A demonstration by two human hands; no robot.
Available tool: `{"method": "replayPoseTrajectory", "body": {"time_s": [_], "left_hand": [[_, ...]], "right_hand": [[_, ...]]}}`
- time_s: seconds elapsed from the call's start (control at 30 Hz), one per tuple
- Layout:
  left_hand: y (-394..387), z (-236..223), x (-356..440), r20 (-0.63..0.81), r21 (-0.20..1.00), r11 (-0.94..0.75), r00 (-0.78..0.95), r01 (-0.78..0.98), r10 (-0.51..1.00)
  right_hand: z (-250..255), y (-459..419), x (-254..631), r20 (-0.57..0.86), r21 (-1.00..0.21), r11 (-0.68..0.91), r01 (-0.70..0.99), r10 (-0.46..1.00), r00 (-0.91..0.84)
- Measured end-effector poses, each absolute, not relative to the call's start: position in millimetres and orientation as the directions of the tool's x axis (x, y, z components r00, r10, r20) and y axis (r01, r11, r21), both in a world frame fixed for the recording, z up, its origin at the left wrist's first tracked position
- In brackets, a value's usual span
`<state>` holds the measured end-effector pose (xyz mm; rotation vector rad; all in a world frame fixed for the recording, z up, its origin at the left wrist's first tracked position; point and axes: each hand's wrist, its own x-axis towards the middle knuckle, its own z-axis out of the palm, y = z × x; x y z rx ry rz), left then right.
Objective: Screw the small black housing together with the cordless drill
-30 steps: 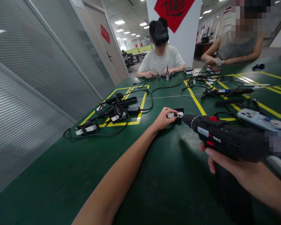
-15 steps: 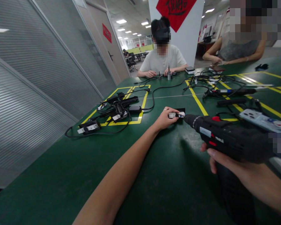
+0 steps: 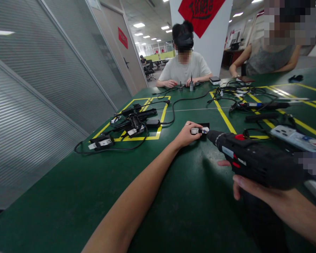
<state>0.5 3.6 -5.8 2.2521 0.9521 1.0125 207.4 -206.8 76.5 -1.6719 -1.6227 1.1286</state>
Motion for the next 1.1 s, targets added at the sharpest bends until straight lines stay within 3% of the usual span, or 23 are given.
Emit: {"method": "replayPoseTrajectory", "body": {"time_s": [0.33,0.53,0.83,1.1], "left_hand": [[-1,-3,0,0.416,0.666,-0.611,0.467,0.428,0.78],[2,-5,0,0.425,0.673,-0.616,0.468,0.409,0.775],[4,-7,-1,0.423,0.677,-0.613,0.466,0.408,0.777],[4,-6,0,0.416,0.688,-0.611,0.477,0.392,0.774]], "right_hand": [[75,-203,205,-0.38,-0.887,-0.298,0.352,0.905,-0.192],[67,-205,209,-0.317,-0.894,-0.234,0.382,0.933,-0.171],[64,-202,206,-0.299,-0.935,-0.254,0.248,0.94,-0.165],[64,-203,209,-0.269,-0.924,-0.201,0.326,0.946,-0.178]]}}
